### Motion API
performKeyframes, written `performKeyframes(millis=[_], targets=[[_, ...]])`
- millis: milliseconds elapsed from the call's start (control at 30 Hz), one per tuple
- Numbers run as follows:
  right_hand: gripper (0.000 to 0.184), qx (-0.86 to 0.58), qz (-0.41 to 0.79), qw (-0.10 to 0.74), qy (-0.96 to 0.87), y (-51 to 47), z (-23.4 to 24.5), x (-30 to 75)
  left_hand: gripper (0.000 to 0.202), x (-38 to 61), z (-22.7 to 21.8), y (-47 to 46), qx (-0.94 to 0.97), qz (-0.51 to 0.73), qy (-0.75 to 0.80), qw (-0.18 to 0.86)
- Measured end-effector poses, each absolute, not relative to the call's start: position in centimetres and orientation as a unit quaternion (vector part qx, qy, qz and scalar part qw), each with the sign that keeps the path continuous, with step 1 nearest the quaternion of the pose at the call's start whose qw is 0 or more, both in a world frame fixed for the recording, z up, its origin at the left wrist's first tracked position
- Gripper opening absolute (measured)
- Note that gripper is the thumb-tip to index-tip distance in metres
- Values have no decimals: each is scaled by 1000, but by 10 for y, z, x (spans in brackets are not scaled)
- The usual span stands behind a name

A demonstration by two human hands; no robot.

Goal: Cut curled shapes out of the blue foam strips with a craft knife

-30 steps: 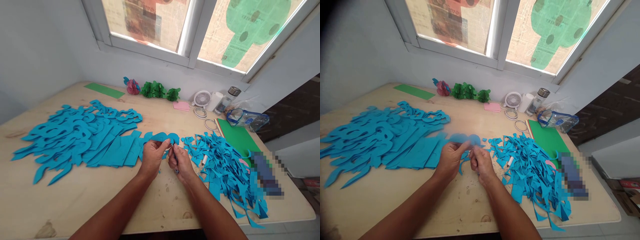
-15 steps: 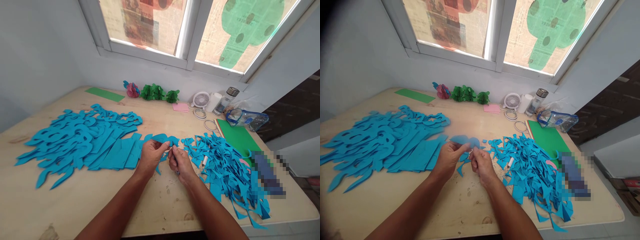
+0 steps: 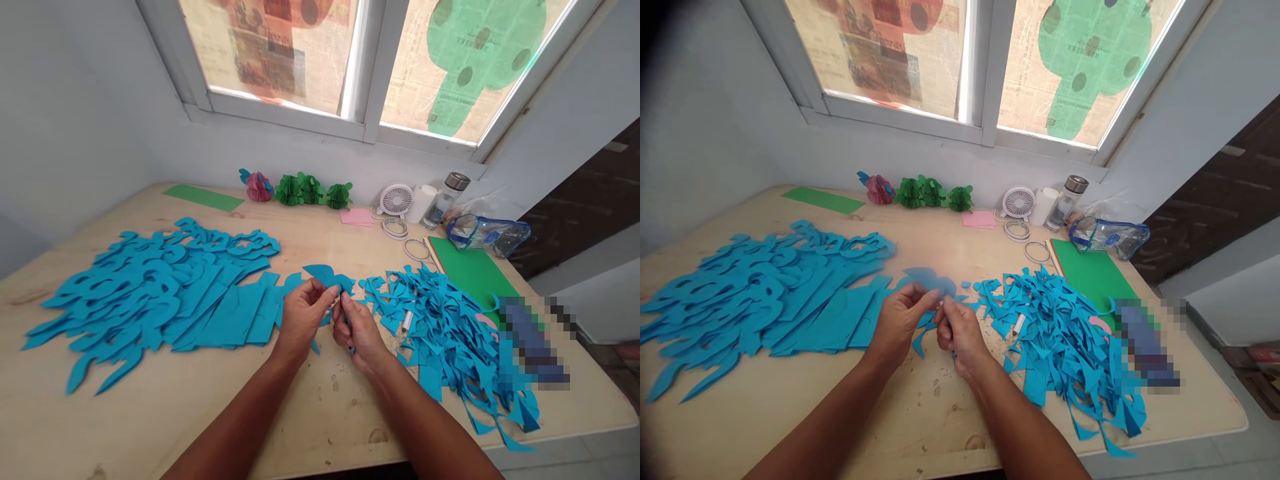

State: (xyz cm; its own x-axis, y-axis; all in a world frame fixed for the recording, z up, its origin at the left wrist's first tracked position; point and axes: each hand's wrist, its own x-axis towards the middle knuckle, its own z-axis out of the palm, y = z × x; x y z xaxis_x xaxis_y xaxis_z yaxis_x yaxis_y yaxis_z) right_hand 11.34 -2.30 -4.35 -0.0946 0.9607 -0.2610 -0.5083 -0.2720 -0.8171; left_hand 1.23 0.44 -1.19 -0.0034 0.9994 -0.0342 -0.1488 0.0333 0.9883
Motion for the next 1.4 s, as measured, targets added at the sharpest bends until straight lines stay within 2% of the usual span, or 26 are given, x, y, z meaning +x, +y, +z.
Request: performKeyframes(millis=[733, 1000, 1400], targets=[[50, -376, 724, 534, -219, -24, -40, 110, 26, 16, -10, 2, 489, 516, 453, 539], [54, -420, 664, 576, -223, -25, -42, 104, 22, 17, -11, -1, 484, 508, 475, 530], [52, -458, 636, 566, -257, -26, -43, 104, 27, 18, -13, 1, 462, 520, 457, 555]])
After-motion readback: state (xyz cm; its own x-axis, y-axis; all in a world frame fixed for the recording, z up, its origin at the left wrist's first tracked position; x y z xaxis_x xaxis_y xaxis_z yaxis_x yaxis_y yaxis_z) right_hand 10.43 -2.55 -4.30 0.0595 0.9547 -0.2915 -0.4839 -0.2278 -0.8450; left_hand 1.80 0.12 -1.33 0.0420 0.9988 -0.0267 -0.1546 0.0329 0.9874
